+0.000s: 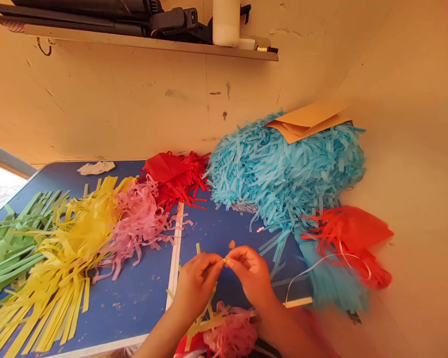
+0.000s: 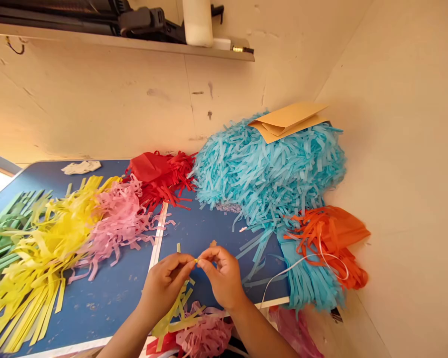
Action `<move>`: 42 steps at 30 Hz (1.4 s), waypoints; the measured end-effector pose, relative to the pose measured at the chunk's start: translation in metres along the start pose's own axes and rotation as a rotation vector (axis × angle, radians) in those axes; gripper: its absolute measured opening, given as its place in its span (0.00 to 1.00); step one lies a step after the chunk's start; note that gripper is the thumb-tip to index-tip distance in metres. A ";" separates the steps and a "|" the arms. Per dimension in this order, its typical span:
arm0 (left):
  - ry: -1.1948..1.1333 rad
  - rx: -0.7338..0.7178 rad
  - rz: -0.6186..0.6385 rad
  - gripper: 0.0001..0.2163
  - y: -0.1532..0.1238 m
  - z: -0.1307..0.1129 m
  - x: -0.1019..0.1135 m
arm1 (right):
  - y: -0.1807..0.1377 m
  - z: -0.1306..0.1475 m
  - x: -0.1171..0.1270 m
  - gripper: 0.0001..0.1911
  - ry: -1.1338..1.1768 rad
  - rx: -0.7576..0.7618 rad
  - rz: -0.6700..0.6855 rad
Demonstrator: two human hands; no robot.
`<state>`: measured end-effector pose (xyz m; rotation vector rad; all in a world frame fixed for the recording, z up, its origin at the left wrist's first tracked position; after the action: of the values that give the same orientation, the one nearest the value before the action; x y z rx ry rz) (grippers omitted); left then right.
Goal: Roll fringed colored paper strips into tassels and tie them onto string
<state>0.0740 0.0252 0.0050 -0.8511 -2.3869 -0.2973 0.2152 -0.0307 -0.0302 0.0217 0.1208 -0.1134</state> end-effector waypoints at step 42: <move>0.217 -0.464 -0.135 0.06 -0.002 -0.029 -0.015 | -0.036 0.032 0.026 0.07 -0.570 0.206 -0.076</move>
<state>0.0954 0.0050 0.0191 -0.8066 -2.2034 -0.9750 0.2407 -0.0707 -0.0017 0.1889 -0.4605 -0.2036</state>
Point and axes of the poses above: each hand's wrist, its own y-axis towards the middle knuckle, its own x-axis out of the back of the hand, z = x × y, the point moved 3 cm from there along y, towards the middle knuckle, and after that the axes turned 13 degrees about z, right-handed, at the moved point
